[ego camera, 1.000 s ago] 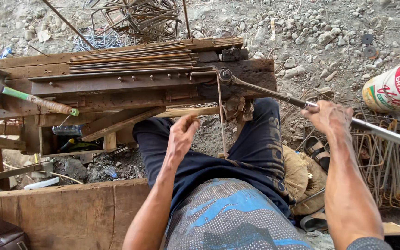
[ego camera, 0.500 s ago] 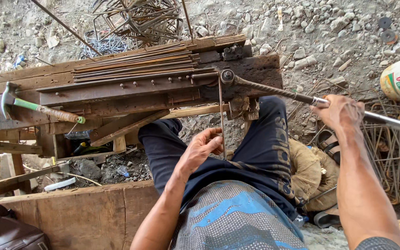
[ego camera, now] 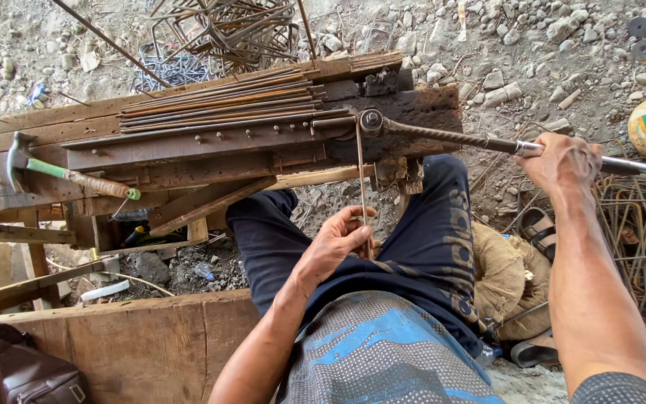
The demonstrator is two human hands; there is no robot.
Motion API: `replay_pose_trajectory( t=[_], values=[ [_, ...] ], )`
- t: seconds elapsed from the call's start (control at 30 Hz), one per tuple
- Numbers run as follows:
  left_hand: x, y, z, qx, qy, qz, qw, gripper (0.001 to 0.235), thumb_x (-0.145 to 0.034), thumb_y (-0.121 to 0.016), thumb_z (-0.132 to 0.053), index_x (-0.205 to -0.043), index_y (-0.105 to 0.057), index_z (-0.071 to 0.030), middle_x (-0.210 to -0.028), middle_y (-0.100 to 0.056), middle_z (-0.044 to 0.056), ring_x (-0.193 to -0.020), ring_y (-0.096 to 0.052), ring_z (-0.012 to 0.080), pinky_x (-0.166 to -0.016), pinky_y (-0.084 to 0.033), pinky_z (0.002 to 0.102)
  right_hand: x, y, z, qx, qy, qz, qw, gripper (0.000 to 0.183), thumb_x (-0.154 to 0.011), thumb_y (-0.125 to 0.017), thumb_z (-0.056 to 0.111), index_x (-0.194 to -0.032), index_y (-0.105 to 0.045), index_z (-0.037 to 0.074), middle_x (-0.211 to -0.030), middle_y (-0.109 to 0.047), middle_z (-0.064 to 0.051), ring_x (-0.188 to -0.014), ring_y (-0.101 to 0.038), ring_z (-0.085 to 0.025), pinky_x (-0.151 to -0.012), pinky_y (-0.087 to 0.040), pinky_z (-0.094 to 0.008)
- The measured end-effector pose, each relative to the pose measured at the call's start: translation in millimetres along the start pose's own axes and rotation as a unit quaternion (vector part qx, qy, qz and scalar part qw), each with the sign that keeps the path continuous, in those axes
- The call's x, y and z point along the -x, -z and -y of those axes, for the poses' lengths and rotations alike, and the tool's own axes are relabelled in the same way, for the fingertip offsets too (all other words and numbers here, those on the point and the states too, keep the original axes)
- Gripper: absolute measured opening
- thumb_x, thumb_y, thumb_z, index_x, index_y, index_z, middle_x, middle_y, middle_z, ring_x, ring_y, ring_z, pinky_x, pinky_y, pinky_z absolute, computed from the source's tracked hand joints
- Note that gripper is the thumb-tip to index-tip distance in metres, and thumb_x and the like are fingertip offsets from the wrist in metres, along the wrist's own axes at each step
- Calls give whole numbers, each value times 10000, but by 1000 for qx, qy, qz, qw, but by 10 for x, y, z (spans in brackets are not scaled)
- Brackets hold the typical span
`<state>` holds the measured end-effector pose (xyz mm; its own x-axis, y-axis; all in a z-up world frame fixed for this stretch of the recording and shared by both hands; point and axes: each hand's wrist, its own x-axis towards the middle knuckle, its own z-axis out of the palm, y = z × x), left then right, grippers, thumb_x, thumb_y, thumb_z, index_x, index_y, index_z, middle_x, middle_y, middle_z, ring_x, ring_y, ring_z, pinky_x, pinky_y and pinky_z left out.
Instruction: The person bends thin metal rods into U-shapes using a manual bending jig. They insert the rods into the jig, rotate a lever to bend the metal, and then remove the finished pieces. The person also uses a hammer to tap the rods during the process.
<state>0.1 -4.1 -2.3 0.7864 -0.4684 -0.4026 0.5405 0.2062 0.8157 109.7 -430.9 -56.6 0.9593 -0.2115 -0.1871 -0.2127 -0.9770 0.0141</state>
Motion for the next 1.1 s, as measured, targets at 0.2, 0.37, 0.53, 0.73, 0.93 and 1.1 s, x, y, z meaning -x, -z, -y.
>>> replay_pose_trajectory(
  t=[0.2, 0.37, 0.53, 0.73, 0.93, 1.1],
  values=[
    [-112, -372, -557, 336, -62, 70, 937, 233, -976, -627, -109, -1187, -538, -66, -765, -516, 67, -668, -539, 181, -554, -438, 265, -53, 219, 190, 33, -32, 46, 998, 327, -911, -635, 531, -955, -771, 237, -977, -789, -169, -973, -697, -386, -964, -368, -455],
    [-292, -658, -768, 360, -68, 14, 930, 176, -950, -654, -35, -1051, -511, -47, -830, -669, 168, -676, -694, 250, -561, -590, 292, -55, 194, 173, 59, -23, 24, 998, 390, -930, -519, 516, -871, -752, 209, -824, -782, -150, -834, -722, -367, -950, -400, -431],
    [165, -568, -1203, 225, -127, 186, 948, 306, -969, -690, -94, -1184, -475, -54, -913, -689, 140, -786, -726, 279, -634, -602, 318, -211, -158, -168, 25, 16, 28, 999, 420, -919, -702, 623, -892, -699, 204, -848, -749, -42, -818, -642, -237, -938, -348, -388],
    [68, -654, -827, -74, -101, -32, 992, 226, -931, -660, -42, -1046, -466, -58, -796, -637, 126, -714, -701, 250, -665, -604, 325, 624, 983, 1098, -241, 111, -6, 964, 485, -930, -655, 293, -1364, -593, 86, -1460, -496, -275, -1320, -448, -413, -953, -440, -675],
    [-83, -700, -412, -243, -101, -116, 958, 231, -887, -683, -273, -986, -532, -130, -695, -685, 39, -775, -712, 295, -730, -536, 470, 1351, 904, 2096, -493, 214, 52, 842, 187, -858, -777, 274, -1016, -784, 173, -990, -774, -66, -994, -719, -236, -925, -534, -392],
    [-140, -551, -352, -243, -133, -103, 955, 141, -928, -674, -219, -989, -605, -113, -819, -719, 81, -819, -725, 268, -762, -570, 407, 1214, 680, 2087, -473, 183, 14, 862, 185, -928, -739, 331, -981, -787, 160, -959, -759, -61, -986, -718, -244, -912, -545, -388]
  ],
)
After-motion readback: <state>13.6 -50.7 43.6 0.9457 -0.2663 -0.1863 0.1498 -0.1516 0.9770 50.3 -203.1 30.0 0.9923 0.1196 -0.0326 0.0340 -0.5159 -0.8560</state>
